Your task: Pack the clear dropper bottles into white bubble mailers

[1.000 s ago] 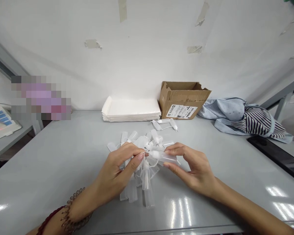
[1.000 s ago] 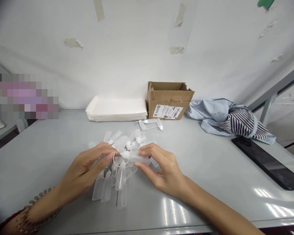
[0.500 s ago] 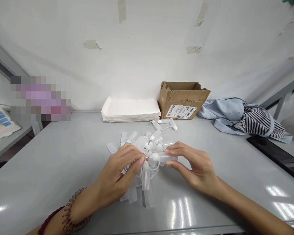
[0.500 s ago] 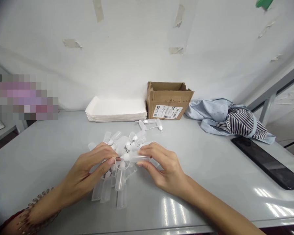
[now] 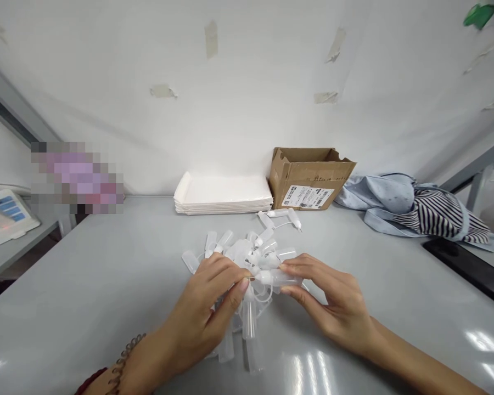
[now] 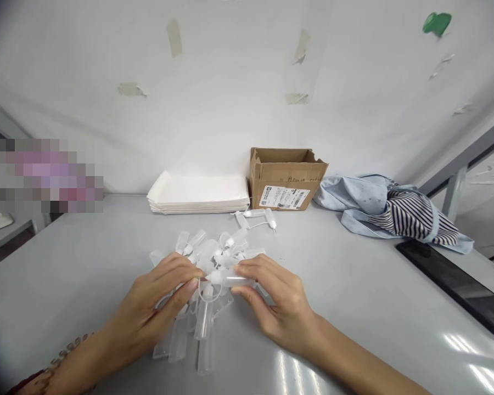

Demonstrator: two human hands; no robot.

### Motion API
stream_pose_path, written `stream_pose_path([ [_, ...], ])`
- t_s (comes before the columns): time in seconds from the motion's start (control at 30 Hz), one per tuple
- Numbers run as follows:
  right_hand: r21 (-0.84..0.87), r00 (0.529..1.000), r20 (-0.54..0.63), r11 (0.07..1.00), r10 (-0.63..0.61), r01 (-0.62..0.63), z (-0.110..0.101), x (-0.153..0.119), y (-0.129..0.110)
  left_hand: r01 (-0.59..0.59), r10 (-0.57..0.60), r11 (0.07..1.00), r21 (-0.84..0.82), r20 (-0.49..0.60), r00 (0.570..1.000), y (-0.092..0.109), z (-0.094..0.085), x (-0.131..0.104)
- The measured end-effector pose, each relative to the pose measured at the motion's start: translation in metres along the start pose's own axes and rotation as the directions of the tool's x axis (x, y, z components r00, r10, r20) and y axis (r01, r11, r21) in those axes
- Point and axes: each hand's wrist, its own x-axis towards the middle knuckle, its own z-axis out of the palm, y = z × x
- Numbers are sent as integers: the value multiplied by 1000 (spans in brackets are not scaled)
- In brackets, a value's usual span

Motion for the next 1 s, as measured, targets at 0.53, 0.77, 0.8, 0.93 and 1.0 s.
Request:
stream_pose_path([
  [0.53,-102,997,-3,992,-79,78,2,-1,-2,39,-40,999,-20,-41,998,-2,-4,4],
  [0.77,-42,998,-8,998,-57,56,5,-1,-4,51,-53,996,-78,-24,998,2,-5,2],
  [0.8,-37,998,-7,998,-55,55,6,-1,-5,58,-59,995,-83,-16,998,3,-6,2],
  [0.93,-20,998,0,998,-65,65,7,1,-11,48,-46,997,-62,30,998,1,-7,1],
  [1.0,-14,998,5,997,-69,69,7,0,-12,41,-38,998,-54,55,998,0,-6,0],
])
